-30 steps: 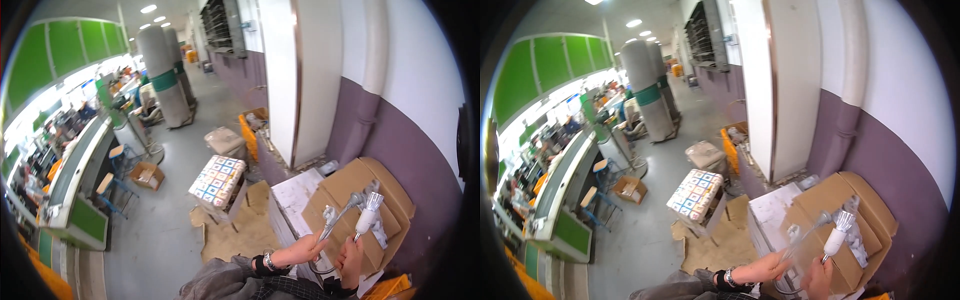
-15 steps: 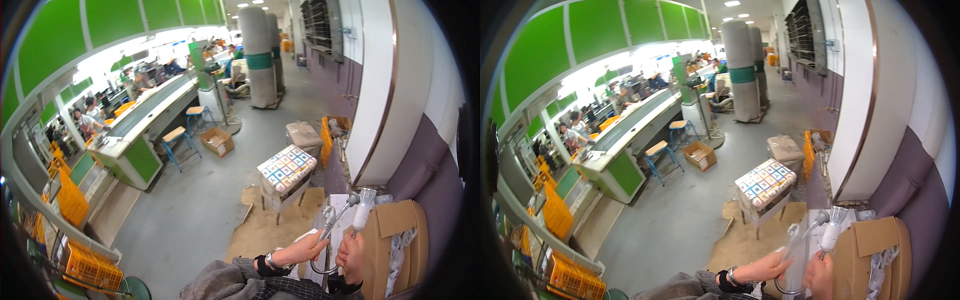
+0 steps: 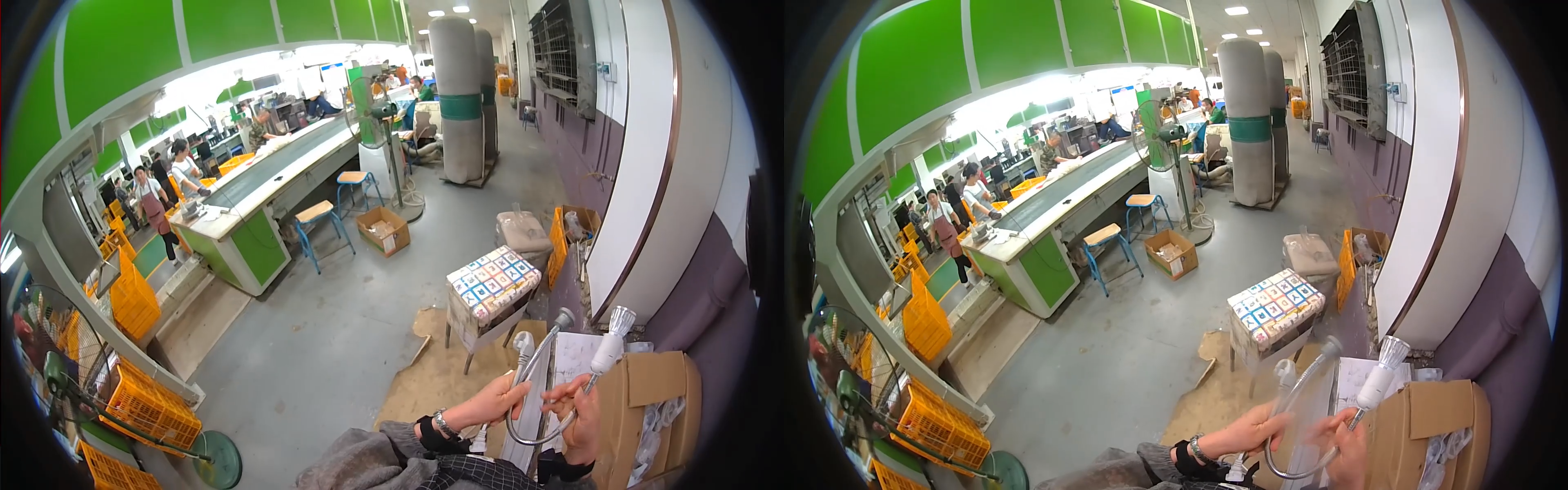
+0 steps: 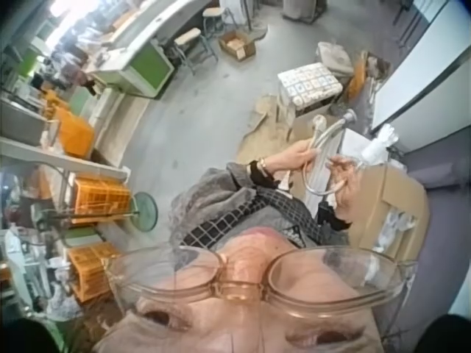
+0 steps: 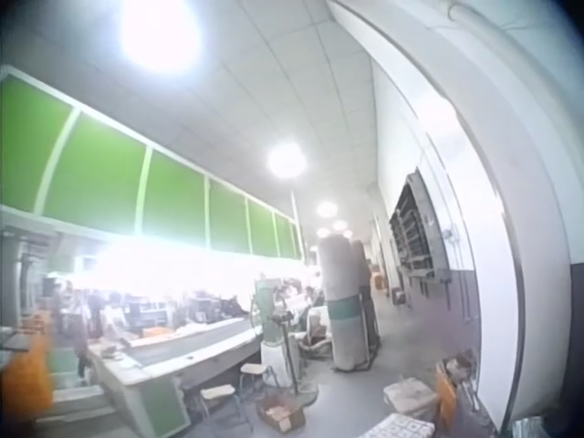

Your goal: The recorder is tidying up a workshop area, collecting a power strip, extension cords, and small items from various benches and storing them in a plastic bag under a workbench.

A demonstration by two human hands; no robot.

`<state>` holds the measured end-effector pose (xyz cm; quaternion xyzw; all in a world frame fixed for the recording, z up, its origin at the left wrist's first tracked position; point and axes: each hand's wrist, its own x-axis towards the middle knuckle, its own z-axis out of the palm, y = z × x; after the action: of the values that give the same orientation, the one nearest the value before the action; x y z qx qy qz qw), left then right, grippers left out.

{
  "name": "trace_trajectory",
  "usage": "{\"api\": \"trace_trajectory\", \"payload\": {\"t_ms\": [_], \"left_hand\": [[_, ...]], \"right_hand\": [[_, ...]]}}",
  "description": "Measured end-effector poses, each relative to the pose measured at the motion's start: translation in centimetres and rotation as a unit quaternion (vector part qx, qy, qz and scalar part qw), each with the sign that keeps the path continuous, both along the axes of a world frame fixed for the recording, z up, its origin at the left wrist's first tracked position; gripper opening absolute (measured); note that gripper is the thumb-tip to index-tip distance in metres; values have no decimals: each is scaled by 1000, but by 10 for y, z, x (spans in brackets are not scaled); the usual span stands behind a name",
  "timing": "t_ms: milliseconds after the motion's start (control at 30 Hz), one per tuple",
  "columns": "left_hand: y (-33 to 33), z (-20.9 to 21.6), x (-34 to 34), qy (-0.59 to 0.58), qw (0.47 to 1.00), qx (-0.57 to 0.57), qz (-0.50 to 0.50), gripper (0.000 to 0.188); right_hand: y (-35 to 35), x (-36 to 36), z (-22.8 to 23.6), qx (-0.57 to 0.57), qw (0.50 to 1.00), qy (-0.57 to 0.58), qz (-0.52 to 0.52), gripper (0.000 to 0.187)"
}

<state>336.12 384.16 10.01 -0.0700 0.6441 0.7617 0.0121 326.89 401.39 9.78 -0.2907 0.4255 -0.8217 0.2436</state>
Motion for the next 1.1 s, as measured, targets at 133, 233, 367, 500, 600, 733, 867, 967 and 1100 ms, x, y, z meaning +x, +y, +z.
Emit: {"api": "trace_trajectory", "payload": {"t_ms": [133,233,367,500,600,733,867,967,1100], "left_hand": [[2,3,-1,32,999,37,-6,27],[0,11,-4,77,995,58,-18,27],[-11,11,-6,70,993,96,-21,26],[-19,0,-6,92,994,65,-5,22],[-27,3,2,82,996,16,28,18],[-39,-42,-1,172,979,-63,87,28],[-42,-40,17,156,977,-67,126,41],[-42,-32,27,139,975,-43,170,49],[-47,-44,33,133,963,-88,218,60]], "right_hand": [[-13,16,16,-97,986,-123,53,52],[-21,21,5,-134,957,-239,94,71],[-26,23,-41,-115,921,-308,208,81],[-25,33,-14,18,975,-123,186,79],[-20,24,-22,77,962,-136,225,79],[-41,20,-26,2,950,-167,263,76],[-57,19,-32,-15,947,-158,280,73],[-75,23,-26,-47,951,-144,270,74],[-90,23,-28,-56,957,-99,268,75]]}}
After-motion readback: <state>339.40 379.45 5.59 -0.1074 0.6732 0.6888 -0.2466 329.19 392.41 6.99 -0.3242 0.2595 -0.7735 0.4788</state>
